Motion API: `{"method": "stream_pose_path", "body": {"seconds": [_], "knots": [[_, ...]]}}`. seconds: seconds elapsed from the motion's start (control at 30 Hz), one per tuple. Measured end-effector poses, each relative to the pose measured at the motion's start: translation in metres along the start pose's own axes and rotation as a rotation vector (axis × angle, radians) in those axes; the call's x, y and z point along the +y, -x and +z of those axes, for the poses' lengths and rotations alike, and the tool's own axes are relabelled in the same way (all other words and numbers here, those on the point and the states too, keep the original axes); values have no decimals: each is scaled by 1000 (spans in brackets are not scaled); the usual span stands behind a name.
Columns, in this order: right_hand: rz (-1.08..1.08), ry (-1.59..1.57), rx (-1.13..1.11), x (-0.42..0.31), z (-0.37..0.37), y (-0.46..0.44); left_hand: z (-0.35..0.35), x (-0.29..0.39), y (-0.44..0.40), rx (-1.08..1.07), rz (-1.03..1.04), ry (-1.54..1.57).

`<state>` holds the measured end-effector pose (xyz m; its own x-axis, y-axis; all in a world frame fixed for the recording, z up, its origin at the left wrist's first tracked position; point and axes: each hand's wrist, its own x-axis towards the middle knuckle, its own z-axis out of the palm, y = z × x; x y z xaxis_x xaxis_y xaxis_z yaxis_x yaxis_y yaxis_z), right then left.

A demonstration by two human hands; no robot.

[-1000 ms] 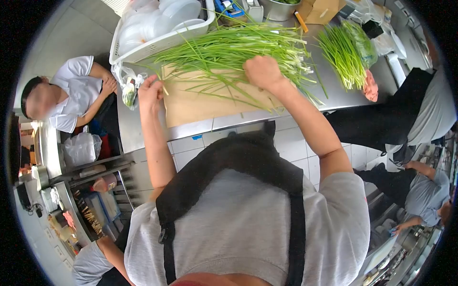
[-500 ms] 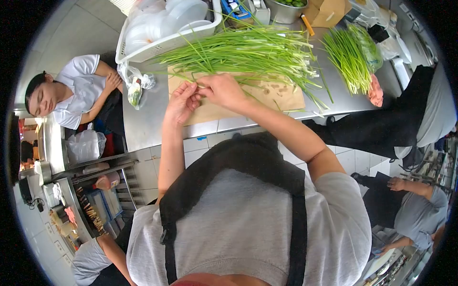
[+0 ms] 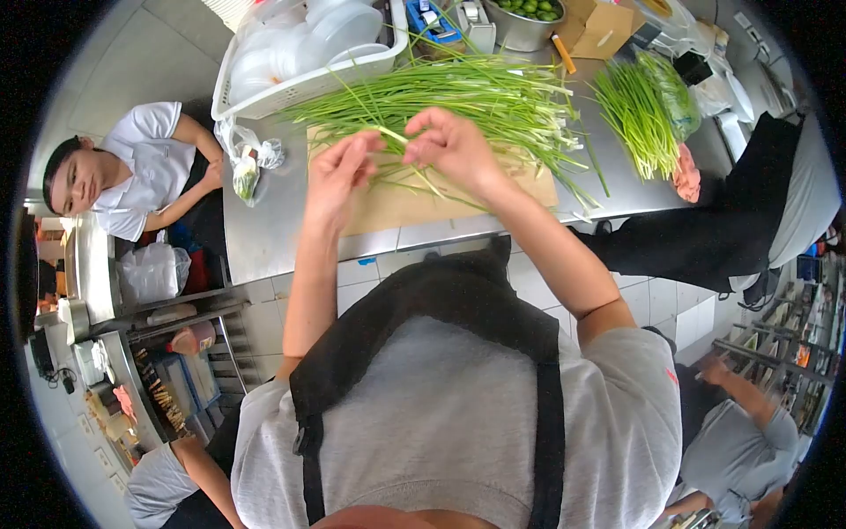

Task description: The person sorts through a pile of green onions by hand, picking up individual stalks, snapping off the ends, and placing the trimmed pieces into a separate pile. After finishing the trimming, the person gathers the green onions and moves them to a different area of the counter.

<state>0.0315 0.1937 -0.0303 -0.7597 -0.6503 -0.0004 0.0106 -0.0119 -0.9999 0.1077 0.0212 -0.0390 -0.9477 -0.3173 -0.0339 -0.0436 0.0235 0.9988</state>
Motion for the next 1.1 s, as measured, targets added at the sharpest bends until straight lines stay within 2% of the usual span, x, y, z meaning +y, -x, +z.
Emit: {"method": "stream_pose_path", "body": {"seconds": [0.07, 0.13, 0.17, 0.2, 0.23, 0.37, 0.5, 0.57, 0.67, 0.73, 0.77, 0.83, 0.87, 0.93, 0.97, 1.03, 1.1], "knots": [[-24, -15, -52, 10, 5, 4, 18, 0, -7, -85, -96, 490], [4, 206, -121, 10, 6, 9, 27, 0, -7, -123, -38, 396], [8, 206, -112, 8, 4, 9, 31, -1, -7, -158, 14, 303], [-15, 195, -9, 6, 2, 7, 33, -3, -7, -167, 9, 303], [-39, 184, 94, 4, 0, 6, 36, -5, -7, -157, -11, 359], [-20, 321, 110, 7, -6, 9, 42, -6, -8, -188, -22, 539], [-4, 380, 14, 22, -8, 14, 49, -11, -4, -69, 94, 393], [28, 356, -1, 22, -7, 16, 54, 2, 5, 14, 9, 612], [111, 289, -84, 13, -9, 19, 55, -5, 11, -48, 114, 441], [83, 597, -252, -4, -14, 20, 54, -6, 12, -80, 99, 346], [82, 597, -252, -4, -15, 18, 53, -6, 12, -112, 85, 253], [20, 348, -14, -3, -21, 10, 53, -9, 11, -154, 84, 280], [22, 348, -10, -4, -21, 7, 53, -11, 11, -196, 81, 307], [-116, 171, 40, -9, -15, -1, 54, -11, 11, -257, 17, 331], [-117, 172, 47, -14, -10, -4, 54, -10, 11, -313, -44, 355], [-40, -69, 165, -24, -2, -7, 51, -9, 13, -357, -109, 403], [-33, -82, 175, -21, -10, -14, 47, -10, 14, -398, -175, 452]]}}
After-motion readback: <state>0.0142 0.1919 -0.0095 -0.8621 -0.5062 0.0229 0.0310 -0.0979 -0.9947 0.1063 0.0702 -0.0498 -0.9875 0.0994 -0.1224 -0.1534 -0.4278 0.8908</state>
